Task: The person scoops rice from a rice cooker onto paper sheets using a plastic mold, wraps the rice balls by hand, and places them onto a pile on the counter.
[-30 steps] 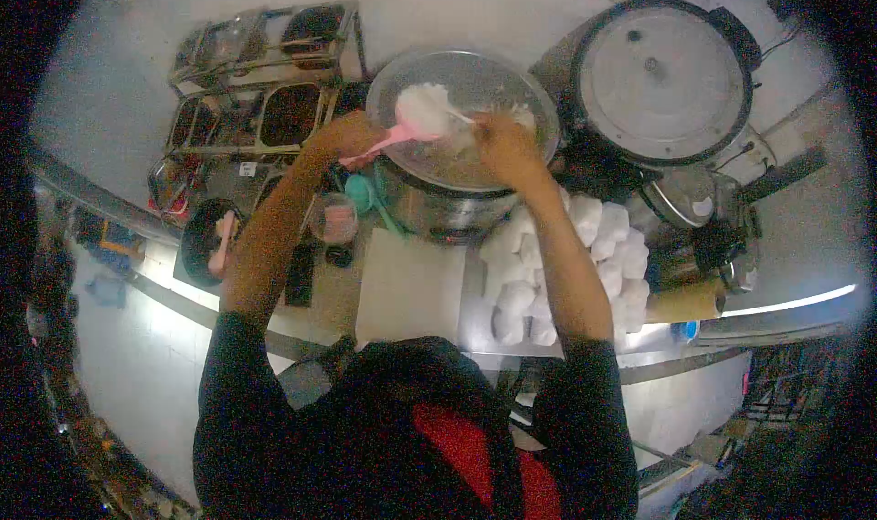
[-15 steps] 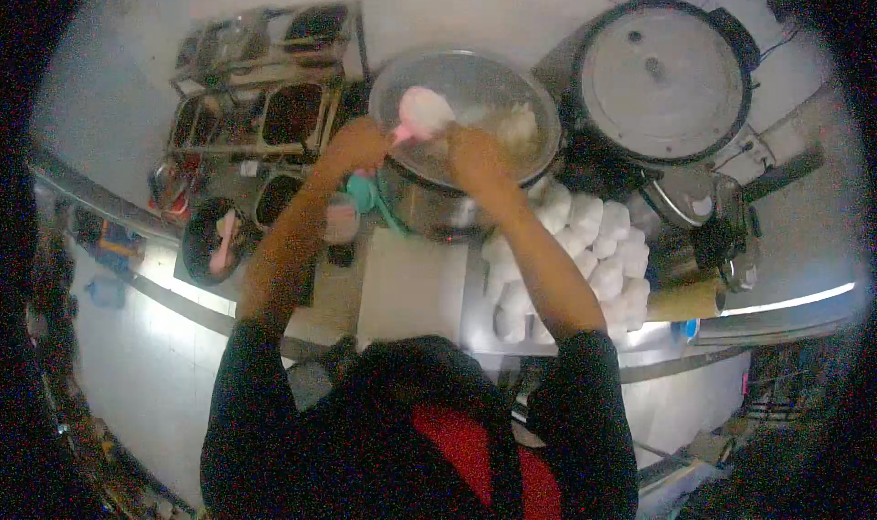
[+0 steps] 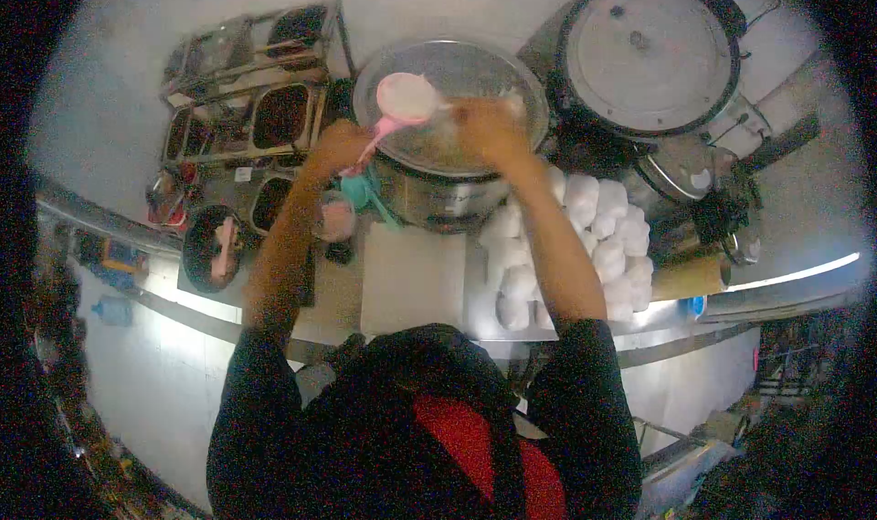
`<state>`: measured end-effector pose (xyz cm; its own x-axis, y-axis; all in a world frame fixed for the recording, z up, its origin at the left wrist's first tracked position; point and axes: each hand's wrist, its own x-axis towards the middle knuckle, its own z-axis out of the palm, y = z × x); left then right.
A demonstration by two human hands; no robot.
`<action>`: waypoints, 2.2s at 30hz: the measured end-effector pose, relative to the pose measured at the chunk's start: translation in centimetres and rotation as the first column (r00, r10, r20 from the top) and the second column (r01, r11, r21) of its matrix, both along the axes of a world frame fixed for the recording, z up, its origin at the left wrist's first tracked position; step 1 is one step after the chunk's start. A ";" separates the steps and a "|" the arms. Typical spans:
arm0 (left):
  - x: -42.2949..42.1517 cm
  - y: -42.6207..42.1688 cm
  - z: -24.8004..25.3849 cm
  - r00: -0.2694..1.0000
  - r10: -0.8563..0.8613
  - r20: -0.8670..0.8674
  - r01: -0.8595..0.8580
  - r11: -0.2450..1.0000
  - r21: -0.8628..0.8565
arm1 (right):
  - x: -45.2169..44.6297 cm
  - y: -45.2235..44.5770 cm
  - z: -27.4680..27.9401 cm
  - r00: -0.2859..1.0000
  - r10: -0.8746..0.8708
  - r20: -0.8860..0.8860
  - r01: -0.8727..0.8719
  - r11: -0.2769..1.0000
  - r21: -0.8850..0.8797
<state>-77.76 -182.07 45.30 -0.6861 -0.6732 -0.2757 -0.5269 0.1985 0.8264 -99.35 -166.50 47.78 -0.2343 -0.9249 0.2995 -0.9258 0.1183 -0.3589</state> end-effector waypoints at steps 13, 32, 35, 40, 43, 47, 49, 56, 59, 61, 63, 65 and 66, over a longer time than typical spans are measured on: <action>5.6 17.6 -7.2 0.868 0.212 -0.449 0.004 0.902 0.432 | 10.8 9.6 -9.6 0.153 0.232 0.961 0.321 0.908 -0.270; 16.8 26.9 -27.0 0.934 -0.118 0.338 0.258 0.877 -0.406 | 15.7 11.2 -23.5 0.877 -0.086 0.473 0.101 0.995 -0.006; 17.2 25.8 -26.8 0.915 -0.184 0.360 0.318 0.877 -0.360 | 12.7 9.0 -6.3 0.951 0.027 0.307 0.126 0.876 -0.465; 18.3 24.3 -29.0 0.897 -0.284 0.340 0.417 0.799 -0.433 | 6.4 1.0 1.5 0.965 -0.189 -0.183 0.086 0.884 -0.460; 18.4 22.8 -30.0 0.897 -0.342 0.281 0.439 0.768 -0.466 | 8.7 2.8 0.6 0.922 -0.256 -0.290 0.024 0.786 -0.617; 18.7 23.2 -30.6 0.934 -0.296 0.202 0.358 0.792 -0.494 | 15.3 11.0 -15.1 0.989 0.047 0.139 -0.030 0.992 -0.124; 19.5 23.1 -31.6 0.950 -0.304 0.075 0.298 0.804 -0.514 | 18.7 16.3 -22.6 0.987 0.013 0.160 -0.061 0.953 0.297; 18.9 22.0 -32.7 0.918 -0.377 0.118 0.357 0.662 -0.659 | 20.2 23.0 -30.2 0.997 0.046 -0.058 -0.032 0.973 0.227; 18.5 21.7 -31.7 0.928 -0.372 -0.032 0.285 0.762 -0.582 | 19.5 22.6 -29.8 0.993 0.117 -0.004 -0.099 0.862 0.496; 18.6 21.5 -34.1 0.902 -0.427 0.057 0.382 0.730 -0.566 | 19.2 22.6 -29.4 0.984 0.157 -0.087 -0.104 0.892 0.439; 17.8 21.1 -33.0 0.898 -0.426 0.111 0.417 0.740 -0.528 | 19.0 21.7 -27.8 0.976 0.171 -0.132 -0.092 0.882 0.462; 17.4 21.5 -29.4 0.919 -0.372 0.135 0.390 0.798 -0.460 | 18.5 20.9 -28.1 0.978 0.165 -0.124 -0.088 0.876 0.474; 17.3 21.4 -29.7 0.911 -0.395 0.120 0.400 0.769 -0.499 | 18.0 20.6 -28.1 0.979 0.165 -0.122 -0.088 0.873 0.480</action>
